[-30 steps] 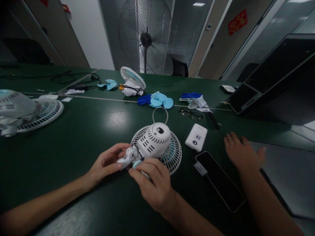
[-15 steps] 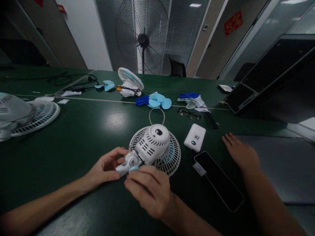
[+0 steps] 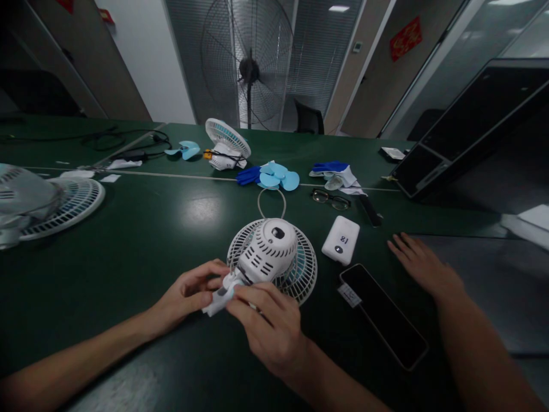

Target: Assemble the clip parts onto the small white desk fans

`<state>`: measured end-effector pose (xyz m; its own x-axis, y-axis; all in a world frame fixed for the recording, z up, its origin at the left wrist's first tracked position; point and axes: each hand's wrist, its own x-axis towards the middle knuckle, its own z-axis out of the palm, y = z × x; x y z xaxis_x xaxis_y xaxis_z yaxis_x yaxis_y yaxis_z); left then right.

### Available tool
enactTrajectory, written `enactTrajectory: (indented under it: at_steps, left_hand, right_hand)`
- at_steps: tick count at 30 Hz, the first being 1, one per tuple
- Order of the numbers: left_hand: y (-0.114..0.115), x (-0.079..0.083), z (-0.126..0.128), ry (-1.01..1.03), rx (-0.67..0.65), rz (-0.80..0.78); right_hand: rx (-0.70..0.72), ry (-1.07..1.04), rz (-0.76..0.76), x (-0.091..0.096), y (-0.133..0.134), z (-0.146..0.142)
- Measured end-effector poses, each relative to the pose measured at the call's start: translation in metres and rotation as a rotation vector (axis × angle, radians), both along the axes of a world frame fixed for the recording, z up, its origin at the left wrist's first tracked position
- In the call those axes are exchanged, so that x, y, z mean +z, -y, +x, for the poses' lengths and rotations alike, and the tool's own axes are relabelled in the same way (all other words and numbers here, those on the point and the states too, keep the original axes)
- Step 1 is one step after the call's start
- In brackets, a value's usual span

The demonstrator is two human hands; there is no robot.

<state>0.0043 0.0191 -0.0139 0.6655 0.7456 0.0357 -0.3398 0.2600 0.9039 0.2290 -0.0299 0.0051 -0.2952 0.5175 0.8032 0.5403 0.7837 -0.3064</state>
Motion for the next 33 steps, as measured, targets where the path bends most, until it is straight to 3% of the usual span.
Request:
enactTrajectory:
  at_steps: [8, 17, 25, 33]
  left_hand:
    - [-0.004, -0.002, -0.002, -0.043, 0.081, -0.058]
    - [-0.003, 0.001, -0.001, -0.004, 0.086, -0.050]
    - [0.013, -0.005, 0.003, -0.055, 0.169, 0.062]
    - [0.009, -0.007, 0.002, -0.096, 0.182, 0.117]
  right_hand:
    - [0.046, 0.111, -0.019, -0.007, -0.003, 0.005]
    - [0.155, 0.056, -0.015, -0.013, -0.014, 0.011]
    - [0.121, -0.031, -0.049, -0.015, -0.018, 0.011]
    - [0.058, 0.005, -0.101, -0.013, -0.018, 0.007]
